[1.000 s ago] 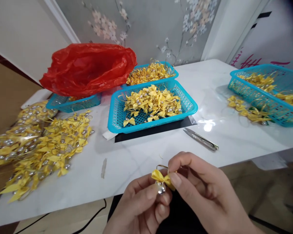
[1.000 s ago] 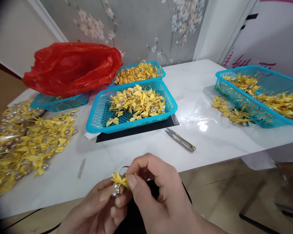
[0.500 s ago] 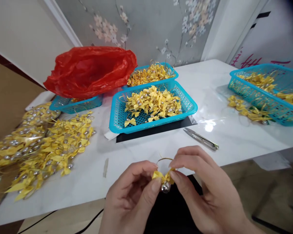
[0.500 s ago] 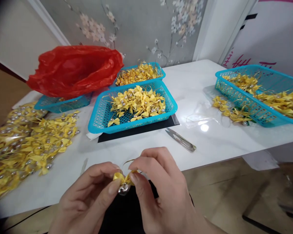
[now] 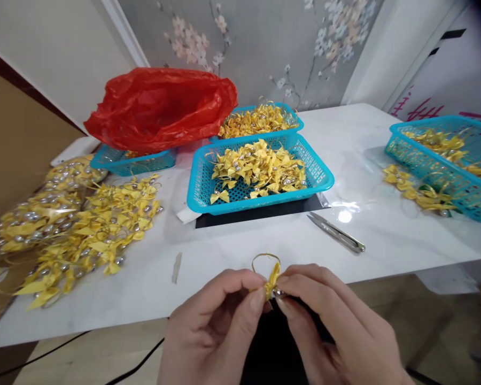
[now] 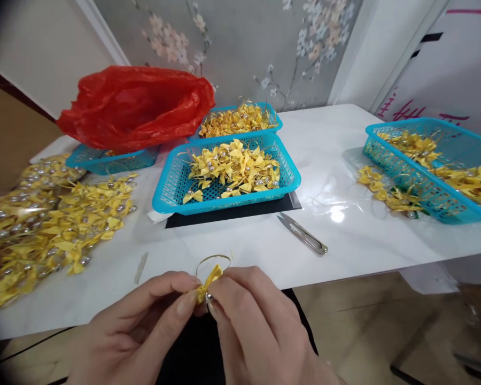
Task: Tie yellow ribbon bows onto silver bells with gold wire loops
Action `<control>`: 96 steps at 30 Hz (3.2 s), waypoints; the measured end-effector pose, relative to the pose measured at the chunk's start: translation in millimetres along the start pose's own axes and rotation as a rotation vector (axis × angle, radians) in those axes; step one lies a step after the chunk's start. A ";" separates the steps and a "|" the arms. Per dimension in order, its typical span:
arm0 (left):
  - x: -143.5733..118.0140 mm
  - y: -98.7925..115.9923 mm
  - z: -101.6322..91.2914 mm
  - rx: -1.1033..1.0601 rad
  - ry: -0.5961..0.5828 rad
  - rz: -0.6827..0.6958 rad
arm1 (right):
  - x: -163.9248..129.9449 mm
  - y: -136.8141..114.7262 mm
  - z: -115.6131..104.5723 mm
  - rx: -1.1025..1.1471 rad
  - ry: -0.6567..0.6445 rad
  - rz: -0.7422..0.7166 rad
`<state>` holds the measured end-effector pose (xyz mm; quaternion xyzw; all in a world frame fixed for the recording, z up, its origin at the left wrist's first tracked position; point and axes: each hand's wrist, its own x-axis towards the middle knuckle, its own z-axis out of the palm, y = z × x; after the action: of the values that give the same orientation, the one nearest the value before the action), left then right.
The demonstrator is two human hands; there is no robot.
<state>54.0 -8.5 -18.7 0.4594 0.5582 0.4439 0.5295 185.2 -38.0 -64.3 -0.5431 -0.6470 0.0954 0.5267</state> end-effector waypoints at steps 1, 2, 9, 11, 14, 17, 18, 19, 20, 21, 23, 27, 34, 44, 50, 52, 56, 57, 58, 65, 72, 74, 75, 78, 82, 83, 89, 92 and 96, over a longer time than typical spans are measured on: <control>0.3 -0.1 -0.7 -0.008 -0.013 -0.014 | 0.5 -0.9 -1.0 -0.005 -0.004 0.008; 0.6 -0.3 -1.2 -0.015 -0.021 -0.023 | 1.0 -1.9 -1.9 -0.010 -0.010 0.016; 0.4 1.1 -1.2 -0.064 -0.031 -0.091 | 3.6 -2.1 -6.0 -0.084 -0.055 0.012; 0.9 2.6 -1.5 -0.066 -0.041 -0.108 | 4.8 1.4 -7.7 -0.099 -0.074 -0.017; 3.7 4.5 -3.7 -0.060 -0.099 -0.133 | 8.8 6.4 -11.5 -0.084 -0.135 -0.080; 7.8 4.8 -6.9 -0.078 -0.182 -0.177 | 14.3 8.8 -15.2 -0.031 -0.216 -0.106; 9.0 4.3 -7.9 -0.093 -0.210 -0.196 | 15.9 9.1 -16.1 -0.006 -0.240 -0.104; 9.9 3.6 -8.8 -0.113 -0.235 -0.216 | 17.3 9.2 -16.9 0.019 -0.263 -0.100; 10.6 2.6 -9.5 -0.142 -0.256 -0.235 | 18.5 9.2 -17.5 0.040 -0.284 -0.096; 11.2 1.5 -10.1 -0.177 -0.272 -0.252 | 19.4 9.1 -17.9 0.056 -0.304 -0.089; 11.8 -0.8 -10.8 -0.252 -0.286 -0.293 | 20.8 9.0 -18.4 0.081 -0.340 -0.065; 13.6 -3.6 -11.6 -0.334 -0.292 -0.371 | 23.4 9.5 -18.3 0.141 -0.376 -0.053; 14.9 -3.2 -13.4 -0.370 -0.303 -0.410 | 28.2 8.0 -18.5 0.178 -0.449 0.014; 15.3 -2.0 -11.1 -0.256 -0.280 -0.319 | 27.2 9.3 -14.5 0.045 -0.336 -0.138; 9.9 -3.1 -11.6 -0.100 -0.174 -0.170 | 21.2 8.0 -23.1 0.044 -0.238 -0.275; 9.5 -4.1 -12.9 -0.079 -0.160 -0.152 | 20.1 10.9 -25.5 0.091 -0.257 -0.219; 9.8 -5.7 -14.9 -0.010 -0.149 -0.059 | 21.4 16.2 -23.8 0.233 -0.201 0.018; 9.7 -5.9 -14.9 0.019 -0.142 -0.030 | 22.3 16.3 -22.4 0.288 -0.196 0.068; 9.3 -6.2 -14.6 0.047 -0.133 -0.004 | 23.3 15.9 -20.9 0.347 -0.198 0.106; 1.1 -5.4 -7.5 -0.063 -0.063 0.021 | 25.1 9.8 -11.7 0.537 -0.285 0.260; 3.0 -3.7 -10.8 -0.187 -0.212 -0.185 | 21.9 6.3 -6.8 0.512 -0.196 0.229; 4.1 -5.3 -11.0 -0.222 -0.247 -0.226 | 22.2 4.9 -6.1 0.592 -0.197 0.277; 4.5 -6.4 -10.8 -0.228 -0.253 -0.222 | 22.5 4.4 -6.0 0.643 -0.199 0.312; 4.5 -8.6 -9.3 -0.176 -0.179 -0.120 | 23.4 4.3 -6.0 0.754 -0.210 0.422; 1.9 -7.1 -9.0 -0.122 -0.062 -0.041 | 23.3 5.4 -5.3 0.778 -0.203 0.511; 1.4 -6.7 -9.7 -0.121 -0.062 -0.040 | 23.1 5.4 -4.9 0.779 -0.198 0.517; 7.7 -15.1 -17.5 -0.049 -0.190 0.007 | 23.5 4.4 -3.3 0.753 -0.247 0.522; 12.5 -19.0 -19.6 -0.029 -0.282 0.081 | 23.6 5.1 -3.1 0.760 -0.287 0.546; 12.9 -15.5 -20.9 0.055 -0.320 0.140 | 22.8 5.9 -2.4 0.774 -0.269 0.607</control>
<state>32.2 1.1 -35.4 0.5763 0.4454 0.3854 0.5666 193.9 -18.4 -54.2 -0.4547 -0.4392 0.5459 0.5499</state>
